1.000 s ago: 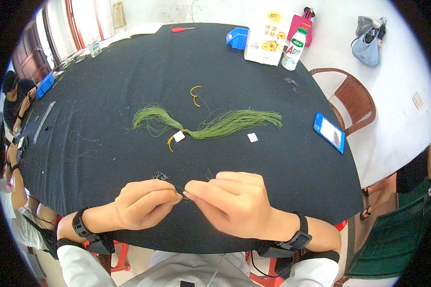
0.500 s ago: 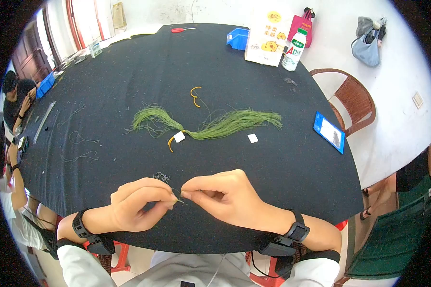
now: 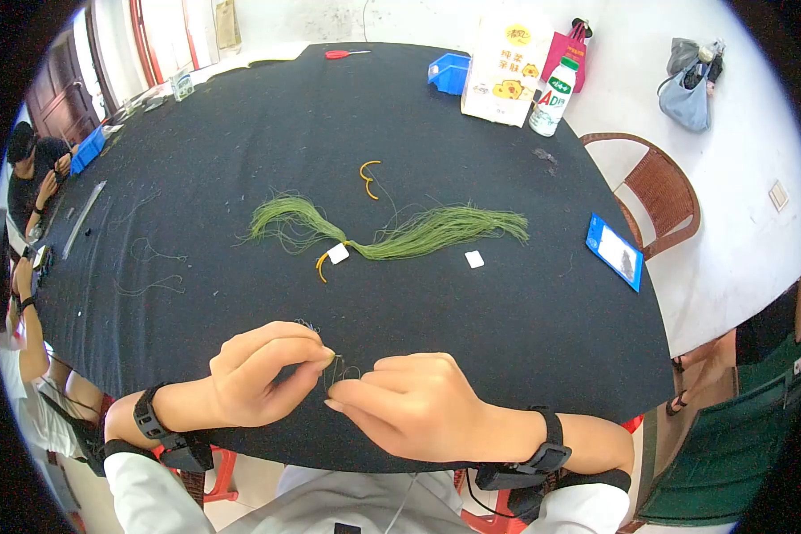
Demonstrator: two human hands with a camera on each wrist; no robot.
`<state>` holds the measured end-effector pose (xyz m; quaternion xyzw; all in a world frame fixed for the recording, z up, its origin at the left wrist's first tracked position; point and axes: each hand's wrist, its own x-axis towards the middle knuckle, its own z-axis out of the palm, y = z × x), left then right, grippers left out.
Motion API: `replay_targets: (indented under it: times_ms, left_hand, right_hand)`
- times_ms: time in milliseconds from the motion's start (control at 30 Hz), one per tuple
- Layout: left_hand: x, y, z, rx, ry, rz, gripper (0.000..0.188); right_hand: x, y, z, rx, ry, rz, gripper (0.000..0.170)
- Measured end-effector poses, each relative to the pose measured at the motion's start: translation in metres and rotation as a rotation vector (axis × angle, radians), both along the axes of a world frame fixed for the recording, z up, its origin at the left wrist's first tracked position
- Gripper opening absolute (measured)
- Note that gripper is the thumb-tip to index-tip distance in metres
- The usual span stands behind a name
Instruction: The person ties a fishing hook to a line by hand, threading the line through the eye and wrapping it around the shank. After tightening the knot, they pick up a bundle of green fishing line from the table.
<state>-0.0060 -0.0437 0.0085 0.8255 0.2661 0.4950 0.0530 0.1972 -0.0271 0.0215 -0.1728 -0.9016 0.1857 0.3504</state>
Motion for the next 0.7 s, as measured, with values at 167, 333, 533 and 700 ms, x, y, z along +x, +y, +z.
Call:
replay_targets:
  times_ms: [167,333,533,700]
  left_hand:
    - [0.000,0.001,-0.003,0.049,0.036,-0.017,0.026]
    - [0.000,0.001,-0.006,0.063,0.057,-0.073,0.028]
    - [0.001,-0.001,-0.003,0.055,0.078,-0.107,0.027]
    - [0.001,0.000,-0.003,0.051,0.025,-0.106,0.024]
  right_hand:
    - [0.002,-0.004,0.010,0.265,-0.033,-0.055,0.015]
    - [0.007,0.002,0.017,0.383,0.028,-0.133,0.024]
    - [0.010,0.012,0.016,0.301,0.024,-0.170,0.026]
    - [0.009,0.020,0.007,0.029,0.054,-0.143,0.018]
